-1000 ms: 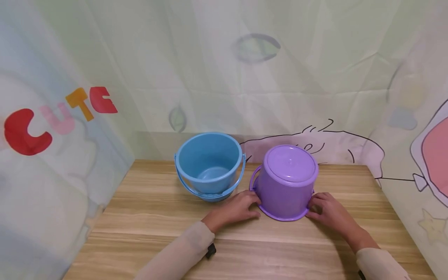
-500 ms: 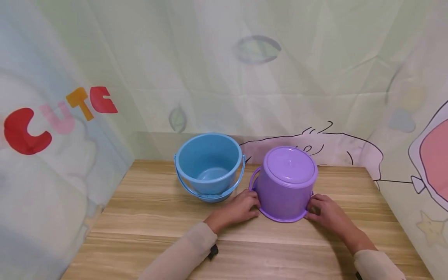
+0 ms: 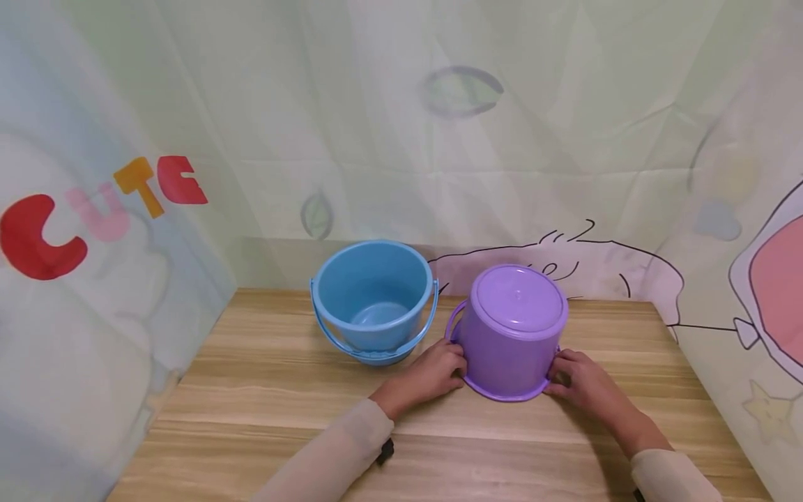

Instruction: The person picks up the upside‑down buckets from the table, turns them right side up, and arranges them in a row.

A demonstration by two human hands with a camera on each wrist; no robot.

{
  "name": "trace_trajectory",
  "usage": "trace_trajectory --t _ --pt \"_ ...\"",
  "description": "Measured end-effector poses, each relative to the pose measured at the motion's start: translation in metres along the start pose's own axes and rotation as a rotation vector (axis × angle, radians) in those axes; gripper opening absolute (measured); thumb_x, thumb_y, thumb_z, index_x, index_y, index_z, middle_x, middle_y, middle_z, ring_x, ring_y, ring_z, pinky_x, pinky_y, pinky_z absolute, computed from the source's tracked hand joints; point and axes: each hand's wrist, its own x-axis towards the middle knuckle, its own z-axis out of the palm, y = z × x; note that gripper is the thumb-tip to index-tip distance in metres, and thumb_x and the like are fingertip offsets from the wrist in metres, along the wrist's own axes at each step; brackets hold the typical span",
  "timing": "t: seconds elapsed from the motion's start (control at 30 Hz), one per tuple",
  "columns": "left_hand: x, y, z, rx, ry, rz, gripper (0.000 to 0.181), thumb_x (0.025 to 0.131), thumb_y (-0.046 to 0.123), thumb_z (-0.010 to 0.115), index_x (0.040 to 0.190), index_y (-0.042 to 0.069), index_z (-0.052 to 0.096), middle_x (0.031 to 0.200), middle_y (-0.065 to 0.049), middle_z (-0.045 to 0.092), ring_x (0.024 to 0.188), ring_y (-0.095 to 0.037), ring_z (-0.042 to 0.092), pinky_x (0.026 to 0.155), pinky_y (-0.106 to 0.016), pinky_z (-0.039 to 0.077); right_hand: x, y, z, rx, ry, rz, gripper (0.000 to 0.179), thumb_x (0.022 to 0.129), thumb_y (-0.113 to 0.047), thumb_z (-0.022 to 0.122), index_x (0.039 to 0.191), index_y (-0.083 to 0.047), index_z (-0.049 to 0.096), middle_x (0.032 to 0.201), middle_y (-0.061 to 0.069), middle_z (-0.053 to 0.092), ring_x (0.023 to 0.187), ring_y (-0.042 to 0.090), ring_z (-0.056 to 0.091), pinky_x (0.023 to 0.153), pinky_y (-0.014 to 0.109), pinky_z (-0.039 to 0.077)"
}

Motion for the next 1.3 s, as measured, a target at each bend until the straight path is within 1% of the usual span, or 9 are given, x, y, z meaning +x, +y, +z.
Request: trace_trajectory --t 0.17,0.4,0.73,1.0,1.13,1.3 --pt "0.0011 -0.0025 0.0007 0.006 0.017 0.005 0.007 0.084 0.024 0.084 0.080 0.021 0.078 0.088 0.008 0.064 0.087 -0.011 0.056 0.079 -0.019 0.045 0.0010 0.0010 0.0005 0.001 -0.003 -0.012 0.036 0.061 -0.021 0.095 0.079 -0.025 0.064 0.089 -0.010 0.064 0.083 0.015 0.062 0.072 0.038 0.057" --pt "0.0017 -0.0012 0.0012 -0.027 0.022 0.000 0.008 0.085 0.025 0.083 0.081 0.020 0.079 0.087 0.008 0.064 0.086 -0.010 0.055 0.078 -0.017 0.044 -0.0011 0.0022 0.0005 0.006 -0.010 0.000 0.037 0.061 -0.022 0.096 0.079 -0.026 0.064 0.089 -0.011 0.063 0.083 0.013 0.062 0.072 0.038 0.057" --pt "0.0034 -0.0008 0.0024 0.007 0.022 -0.012 0.012 0.086 0.026 0.082 0.077 0.020 0.078 0.085 0.009 0.064 0.084 -0.009 0.054 0.076 -0.017 0.043 -0.0005 0.0014 0.0018 -0.001 -0.008 -0.014 0.037 0.061 -0.023 0.095 0.079 -0.025 0.063 0.088 -0.012 0.061 0.082 0.013 0.061 0.071 0.038 0.056" --pt "0.0023 -0.0004 0.0031 0.019 0.016 -0.027 0.014 0.087 0.026 0.081 0.075 0.020 0.077 0.085 0.008 0.063 0.085 -0.009 0.054 0.077 -0.018 0.044 0.0002 0.0013 0.0019 -0.004 -0.002 -0.042 0.037 0.061 -0.022 0.096 0.078 -0.026 0.064 0.089 -0.012 0.063 0.084 0.017 0.063 0.073 0.040 0.057" --pt "0.0026 -0.0006 0.0034 0.012 0.018 -0.027 0.012 0.088 0.024 0.081 0.077 0.020 0.078 0.086 0.009 0.064 0.086 -0.009 0.054 0.077 -0.018 0.044 0.0005 0.0009 0.0004 0.009 -0.006 -0.049 0.037 0.061 -0.022 0.096 0.078 -0.026 0.064 0.089 -0.012 0.062 0.082 0.014 0.061 0.071 0.039 0.056" --pt "0.0022 -0.0008 0.0027 0.014 0.020 -0.028 0.012 0.089 0.024 0.081 0.077 0.021 0.077 0.088 0.009 0.064 0.089 -0.011 0.055 0.081 -0.020 0.046 0.0007 0.0014 -0.0004 0.021 -0.007 -0.054 0.037 0.061 -0.021 0.096 0.079 -0.027 0.063 0.088 -0.013 0.060 0.082 0.010 0.059 0.070 0.035 0.054"
